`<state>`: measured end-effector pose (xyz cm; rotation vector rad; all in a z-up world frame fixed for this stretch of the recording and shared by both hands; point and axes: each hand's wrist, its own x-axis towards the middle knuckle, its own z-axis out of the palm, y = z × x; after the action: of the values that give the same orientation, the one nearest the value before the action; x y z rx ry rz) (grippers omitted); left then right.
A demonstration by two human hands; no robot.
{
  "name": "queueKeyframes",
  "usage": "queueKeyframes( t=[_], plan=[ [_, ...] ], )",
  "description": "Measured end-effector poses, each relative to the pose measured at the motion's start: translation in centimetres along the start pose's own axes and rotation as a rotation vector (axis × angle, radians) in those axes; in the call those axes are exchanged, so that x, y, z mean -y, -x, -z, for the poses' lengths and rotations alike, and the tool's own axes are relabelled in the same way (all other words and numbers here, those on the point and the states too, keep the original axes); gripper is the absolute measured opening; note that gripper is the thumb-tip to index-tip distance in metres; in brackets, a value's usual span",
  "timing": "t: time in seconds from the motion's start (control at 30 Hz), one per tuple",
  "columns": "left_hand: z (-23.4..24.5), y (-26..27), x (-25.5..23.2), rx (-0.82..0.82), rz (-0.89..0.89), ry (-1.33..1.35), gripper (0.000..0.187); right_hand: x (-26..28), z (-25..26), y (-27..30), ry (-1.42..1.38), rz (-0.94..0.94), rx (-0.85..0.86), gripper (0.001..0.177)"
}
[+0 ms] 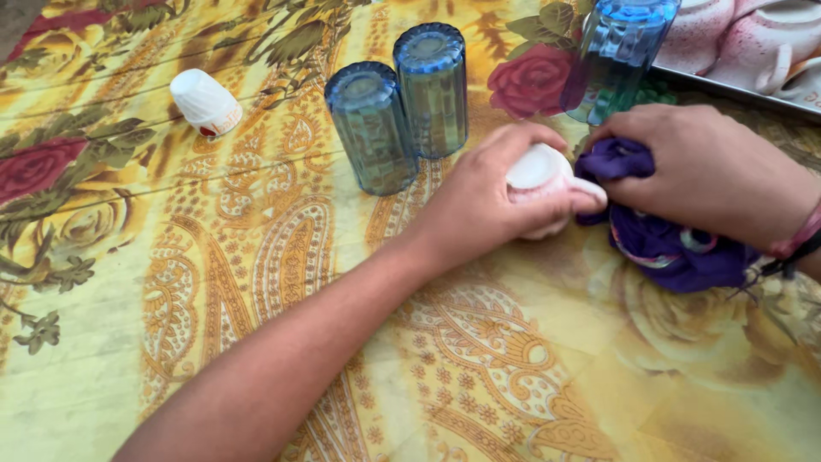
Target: The person wipes a pink speckled ceramic mug and a blue glass tumbler with a purple cloth on a patterned tablecloth. The person rotates each item to wipe all sides and then places them back on the table.
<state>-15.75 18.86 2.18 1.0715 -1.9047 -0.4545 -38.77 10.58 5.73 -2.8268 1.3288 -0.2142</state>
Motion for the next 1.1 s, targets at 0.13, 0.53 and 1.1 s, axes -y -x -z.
queueKeyframes(
  t=[0.13, 0.53, 1.1],
  plan=[
    [0.2, 0.2, 0.2, -0.184, -0.168, -0.236, 0.059, 2.2, 0.7, 0.7, 0.198, -0.21, 0.205, 0.077],
    [0.3, -0.2, 0.2, -0.046, 0.118, 0.196, 0.047, 4.9, 1.7, 2.1, -0.529, -0.154, -0.183, 0.039],
    [-1.6, -0.6, 1.9, -0.397, 0.64, 1.471, 0.057, 5.6, -2.4, 1.2, -0.965, -0.234, -0.255, 0.034]
  ],
)
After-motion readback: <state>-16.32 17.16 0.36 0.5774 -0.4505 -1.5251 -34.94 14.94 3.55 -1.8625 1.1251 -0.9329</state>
